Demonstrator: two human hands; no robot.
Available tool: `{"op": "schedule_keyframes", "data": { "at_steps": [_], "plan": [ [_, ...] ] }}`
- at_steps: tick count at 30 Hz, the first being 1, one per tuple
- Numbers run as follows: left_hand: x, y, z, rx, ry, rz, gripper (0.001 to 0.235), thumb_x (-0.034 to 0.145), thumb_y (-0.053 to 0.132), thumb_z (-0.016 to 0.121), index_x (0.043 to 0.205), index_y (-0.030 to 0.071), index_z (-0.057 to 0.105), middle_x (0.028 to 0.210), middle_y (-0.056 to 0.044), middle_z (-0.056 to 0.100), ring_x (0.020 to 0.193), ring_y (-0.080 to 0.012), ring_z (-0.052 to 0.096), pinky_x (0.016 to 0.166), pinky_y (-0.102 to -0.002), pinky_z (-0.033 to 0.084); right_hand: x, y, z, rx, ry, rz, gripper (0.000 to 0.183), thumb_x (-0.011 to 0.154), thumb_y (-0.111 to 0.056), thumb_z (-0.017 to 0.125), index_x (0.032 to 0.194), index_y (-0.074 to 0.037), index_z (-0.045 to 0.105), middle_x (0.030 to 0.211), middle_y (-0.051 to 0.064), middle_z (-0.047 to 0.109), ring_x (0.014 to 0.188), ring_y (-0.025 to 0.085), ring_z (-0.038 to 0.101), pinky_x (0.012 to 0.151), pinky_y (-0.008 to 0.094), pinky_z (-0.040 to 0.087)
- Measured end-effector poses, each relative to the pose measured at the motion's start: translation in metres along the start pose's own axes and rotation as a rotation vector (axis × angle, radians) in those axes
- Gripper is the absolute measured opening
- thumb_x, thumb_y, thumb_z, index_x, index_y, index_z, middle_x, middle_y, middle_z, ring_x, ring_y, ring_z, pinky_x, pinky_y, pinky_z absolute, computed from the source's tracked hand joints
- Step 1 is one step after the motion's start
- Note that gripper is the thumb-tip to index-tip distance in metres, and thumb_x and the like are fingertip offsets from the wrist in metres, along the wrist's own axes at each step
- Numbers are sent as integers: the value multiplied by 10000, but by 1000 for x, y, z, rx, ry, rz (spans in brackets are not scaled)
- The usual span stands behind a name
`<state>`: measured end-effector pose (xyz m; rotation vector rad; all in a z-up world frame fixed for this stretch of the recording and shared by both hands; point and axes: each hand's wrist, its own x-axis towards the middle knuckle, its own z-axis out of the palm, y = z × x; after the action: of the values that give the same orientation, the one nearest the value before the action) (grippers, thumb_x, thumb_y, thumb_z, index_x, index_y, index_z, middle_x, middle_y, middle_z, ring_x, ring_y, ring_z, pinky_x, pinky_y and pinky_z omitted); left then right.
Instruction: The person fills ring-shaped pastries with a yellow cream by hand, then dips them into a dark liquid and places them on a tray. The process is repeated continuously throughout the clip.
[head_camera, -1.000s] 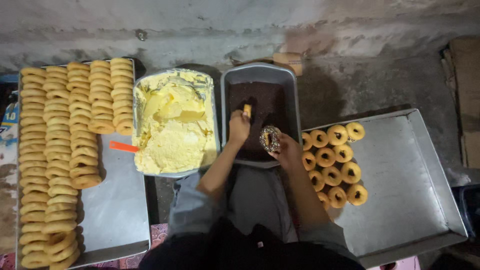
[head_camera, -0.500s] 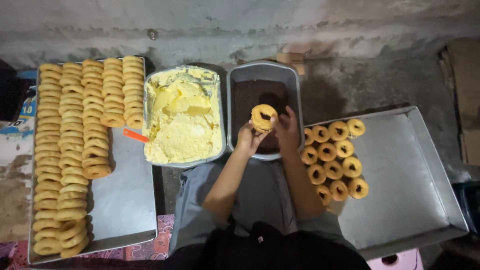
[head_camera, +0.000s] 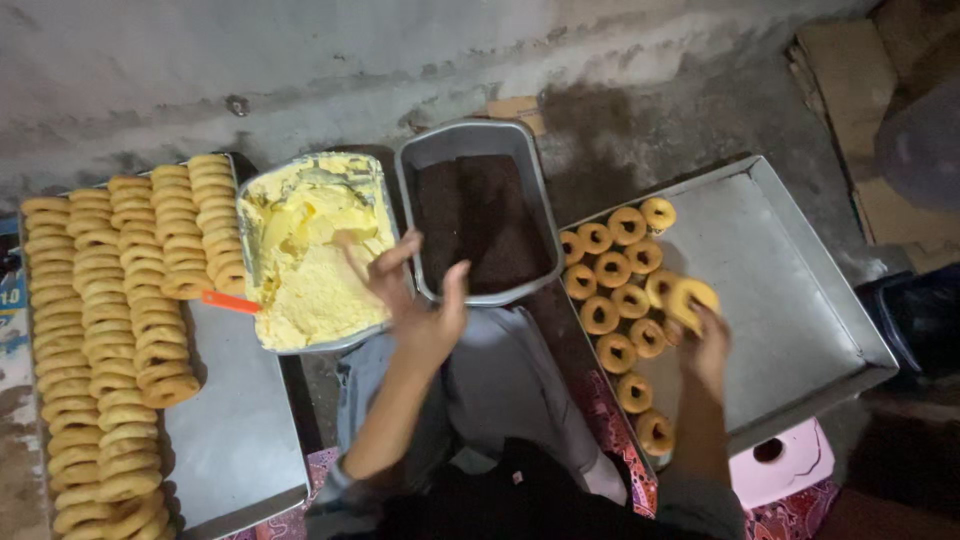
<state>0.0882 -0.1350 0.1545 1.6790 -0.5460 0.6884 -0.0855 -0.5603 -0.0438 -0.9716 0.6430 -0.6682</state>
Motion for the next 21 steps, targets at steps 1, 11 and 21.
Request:
{"op": "schedule_keyframes", "data": {
  "at_steps": [1,11,21],
  "plan": [
    [-8,8,-19,-9,138,55,377,1035,123,660,1285,-2,407,1291,-144,461,1285,-331,529,1156,-406,451,-8,-14,-21,-3,49,-28,322,954,-144,590,1214,39,643,1085,103,701,941,215,700,802,328,581],
    [-84,-63,-205,801,557,-65,1017,967,-182,544,1622,161,-155,1603,-345,-79,996,-160,530,1053,-361,562,-85,13,-61,-366,205,318,309,1009,-177,615,1220,45,656,1107,120,663,957,247,654,802,362,534],
    [-197,-210,-333,1035,508,-1088,1102,813,254,767,1688,167,103,1418,-473,305,1287,-572,393,1105,-636,359,-69,32,1,-798,241,212,323,1057,-270,613,1165,30,664,1120,132,634,1015,296,625,862,433,524]
  ]
}}
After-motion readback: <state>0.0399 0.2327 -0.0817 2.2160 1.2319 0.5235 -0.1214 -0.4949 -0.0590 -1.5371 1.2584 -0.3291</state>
